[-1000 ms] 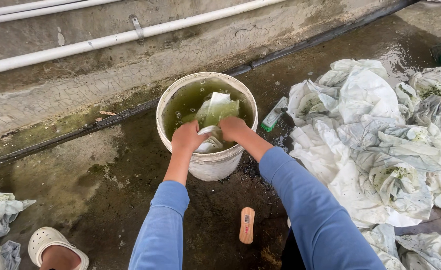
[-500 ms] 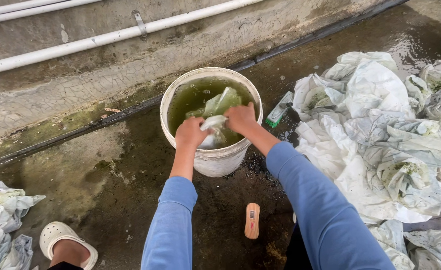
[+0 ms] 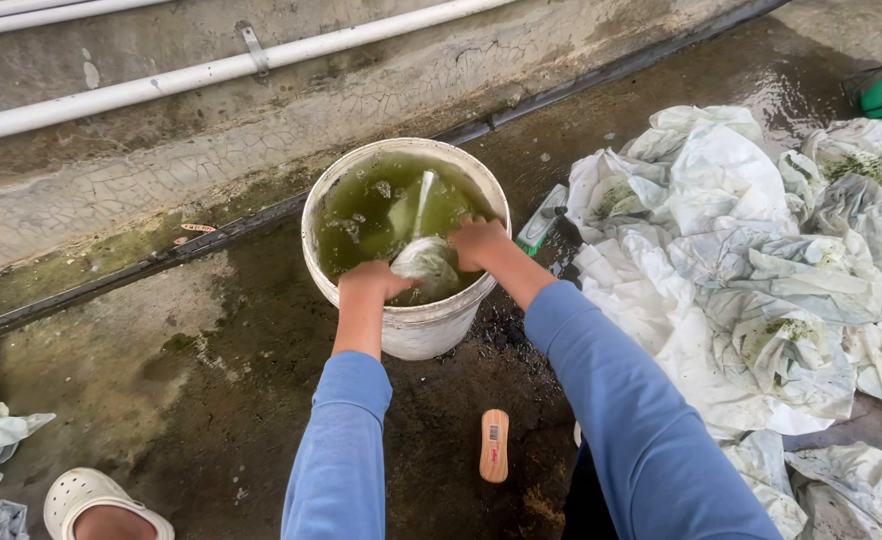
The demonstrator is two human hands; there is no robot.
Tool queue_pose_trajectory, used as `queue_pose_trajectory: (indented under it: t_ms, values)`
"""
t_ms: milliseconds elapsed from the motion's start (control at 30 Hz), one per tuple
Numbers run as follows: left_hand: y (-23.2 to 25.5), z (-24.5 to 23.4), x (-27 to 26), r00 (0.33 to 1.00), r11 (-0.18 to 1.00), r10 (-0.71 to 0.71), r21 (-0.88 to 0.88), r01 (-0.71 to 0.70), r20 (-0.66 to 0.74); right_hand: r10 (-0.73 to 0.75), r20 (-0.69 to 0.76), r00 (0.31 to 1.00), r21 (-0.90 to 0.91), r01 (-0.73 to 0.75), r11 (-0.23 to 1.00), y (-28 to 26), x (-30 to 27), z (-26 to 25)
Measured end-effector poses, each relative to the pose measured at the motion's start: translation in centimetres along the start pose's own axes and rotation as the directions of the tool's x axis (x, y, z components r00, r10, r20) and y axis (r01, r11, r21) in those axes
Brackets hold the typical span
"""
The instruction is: The person scrubs a white cloth with a brush on a concrete floor, repeatedly dipping it into a bucket of water to rinse. The person continues scrubbing and rinsing the cloth throughout the clip.
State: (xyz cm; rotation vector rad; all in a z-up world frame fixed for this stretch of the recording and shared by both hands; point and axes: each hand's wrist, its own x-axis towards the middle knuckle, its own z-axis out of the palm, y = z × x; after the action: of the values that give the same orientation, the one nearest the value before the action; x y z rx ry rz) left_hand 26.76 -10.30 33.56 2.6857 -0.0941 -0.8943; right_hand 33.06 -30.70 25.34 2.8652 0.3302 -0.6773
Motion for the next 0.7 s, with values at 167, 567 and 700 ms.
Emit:
queue_pose_trajectory:
  t_ms: [167, 567, 700]
  values:
    - [-2.1, 2.6, 5.4, 0.984, 0.999, 0.028, 0.024, -0.024, -0.177, -0.001, -0.316, 0.949, 0.190, 0.065, 0.980, 0.0, -2.4, -3.0]
    - [-2.3, 3.5, 6.0, 0.933, 0.974, 0.000, -0.210, -0.081, -0.360, -0.042, -0.346, 0.937, 0.419, 0.194, 0.887, -5.2, -10.7, -9.5]
    - [-2.3, 3.9, 5.7, 0.947, 0.979, 0.038, -0.177, -0.099, -0.319, -0.199, -0.213, 0.957, 0.170, 0.237, 0.956, -5.9, -5.3, -4.3]
